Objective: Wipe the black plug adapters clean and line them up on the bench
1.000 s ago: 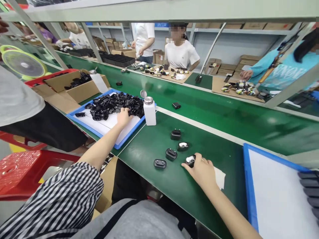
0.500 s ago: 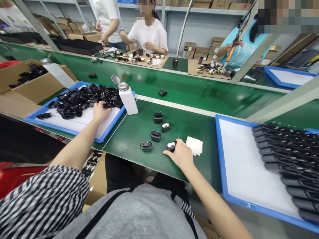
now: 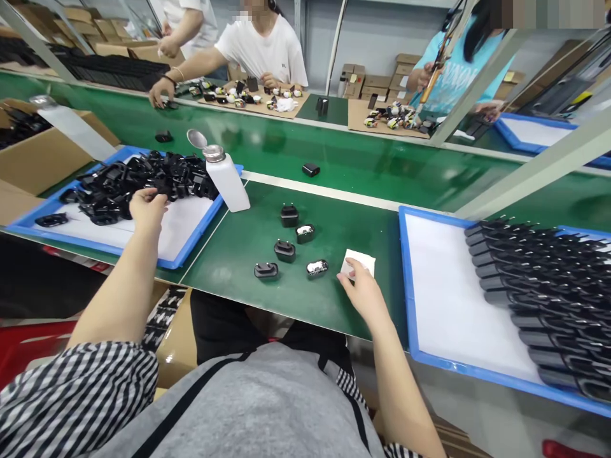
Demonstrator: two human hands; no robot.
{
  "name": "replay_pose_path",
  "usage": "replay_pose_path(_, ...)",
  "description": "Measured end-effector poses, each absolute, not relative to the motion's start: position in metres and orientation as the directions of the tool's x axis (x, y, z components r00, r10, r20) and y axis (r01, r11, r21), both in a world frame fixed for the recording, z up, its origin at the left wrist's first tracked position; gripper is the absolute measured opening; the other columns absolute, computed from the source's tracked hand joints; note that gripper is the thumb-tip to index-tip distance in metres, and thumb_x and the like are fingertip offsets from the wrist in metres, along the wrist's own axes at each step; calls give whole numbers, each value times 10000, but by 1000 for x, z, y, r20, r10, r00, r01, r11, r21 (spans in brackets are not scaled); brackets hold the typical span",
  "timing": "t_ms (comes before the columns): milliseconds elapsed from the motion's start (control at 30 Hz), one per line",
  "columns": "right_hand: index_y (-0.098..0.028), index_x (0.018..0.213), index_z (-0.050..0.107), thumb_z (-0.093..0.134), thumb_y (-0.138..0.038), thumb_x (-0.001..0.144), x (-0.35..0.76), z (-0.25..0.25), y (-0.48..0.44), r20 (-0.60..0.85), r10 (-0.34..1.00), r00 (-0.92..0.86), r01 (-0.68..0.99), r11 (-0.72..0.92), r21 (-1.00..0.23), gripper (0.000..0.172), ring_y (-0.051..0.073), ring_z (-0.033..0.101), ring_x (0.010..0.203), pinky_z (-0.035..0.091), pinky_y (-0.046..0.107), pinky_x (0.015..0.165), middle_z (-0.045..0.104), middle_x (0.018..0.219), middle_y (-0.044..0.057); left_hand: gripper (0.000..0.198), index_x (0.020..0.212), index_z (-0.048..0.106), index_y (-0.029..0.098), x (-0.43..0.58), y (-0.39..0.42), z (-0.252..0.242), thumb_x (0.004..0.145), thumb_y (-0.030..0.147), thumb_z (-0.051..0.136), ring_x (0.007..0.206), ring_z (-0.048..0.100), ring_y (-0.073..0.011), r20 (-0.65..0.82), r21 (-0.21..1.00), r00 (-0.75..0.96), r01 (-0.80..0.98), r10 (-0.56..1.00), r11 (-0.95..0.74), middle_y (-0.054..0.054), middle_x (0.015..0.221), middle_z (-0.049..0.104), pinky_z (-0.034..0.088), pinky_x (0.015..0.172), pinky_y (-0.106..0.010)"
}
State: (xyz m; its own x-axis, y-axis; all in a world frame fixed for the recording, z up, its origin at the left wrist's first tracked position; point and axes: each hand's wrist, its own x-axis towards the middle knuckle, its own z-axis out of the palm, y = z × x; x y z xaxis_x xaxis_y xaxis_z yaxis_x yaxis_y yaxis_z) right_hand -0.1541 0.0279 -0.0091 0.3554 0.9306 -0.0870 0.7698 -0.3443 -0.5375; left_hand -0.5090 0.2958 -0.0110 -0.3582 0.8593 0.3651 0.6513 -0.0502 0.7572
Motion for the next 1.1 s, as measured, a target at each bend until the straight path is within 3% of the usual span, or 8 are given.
replay_pose_path(167,-257,1202,317,452,-418,718,-176,-11,31,101,992,69,890,-15,-456,527,263,338,1094,348,406,834,322,1241,82,264,933,386,86,-495,278,7,672,44,395,549,475,-30,238,925,-540,380,808,-18,-7,746,475,410,466,-154)
replay_pose_path(367,-285,1112,456,395,-334,777,-192,-24,40,119,993,-10,944,49,-327,345,248,468,965,414,388,771,409,1179,62,301,911,463,153,-453,202,39,613,109,477,608,525,-43,319,945,-459,88,829,-315,-12,851,518,413,503,-135)
replay_pose_path(467,-222,1107,474,369,-357,785,-190,-36,41,122,988,98,943,-53,-330,365,253,527,866,424,400,750,520,1047,107,295,844,504,188,-424,150,46,555,169,558,598,539,-66,269,939,-232,-151,935,-308,-2,851,533,435,496,-154)
replay_pose_path(567,-193,1107,464,392,-384,768,-187,-42,40,133,970,202,900,-131,-415,396,256,533,854,422,406,748,545,1004,115,293,856,533,192,-391,109,44,568,222,579,542,546,-78,-78,926,278,-336,957,173,-10,774,562,445,446,-157)
replay_pose_path(667,-182,1174,358,474,-420,707,-185,-32,37,181,961,211,826,-76,-558,537,254,480,948,399,410,783,461,1122,115,254,893,541,149,-363,90,35,707,301,457,519,541,-57,-367,723,604,-293,708,625,-51,799,585,447,439,-128)
replay_pose_path(800,-242,1171,354,515,-474,650,-187,3,31,216,968,128,693,69,-718,593,235,406,1026,371,388,811,406,1176,69,373,901,540,87,-339,88,27,815,331,272,489,541,-30,-444,525,752,-224,488,821,-109,893,591,416,405,-82)
replay_pose_path(967,-227,825,599,573,-384,619,-192,32,35,122,985,120,456,55,-889,260,178,504,741,391,336,714,569,804,28,485,955,515,71,-326,92,20,810,424,216,400,520,-47,-390,736,737,-110,552,668,-131,852,613,407,368,-134)
replay_pose_path(1100,-168,629,576,575,-346,611,-186,25,43,-87,969,232,-17,-86,-996,179,103,437,520,366,250,525,496,543,-17,443,980,487,108,-325,90,12,778,446,282,420,525,-60,-320,936,624,91,713,341,-119,953,582,404,390,-176)
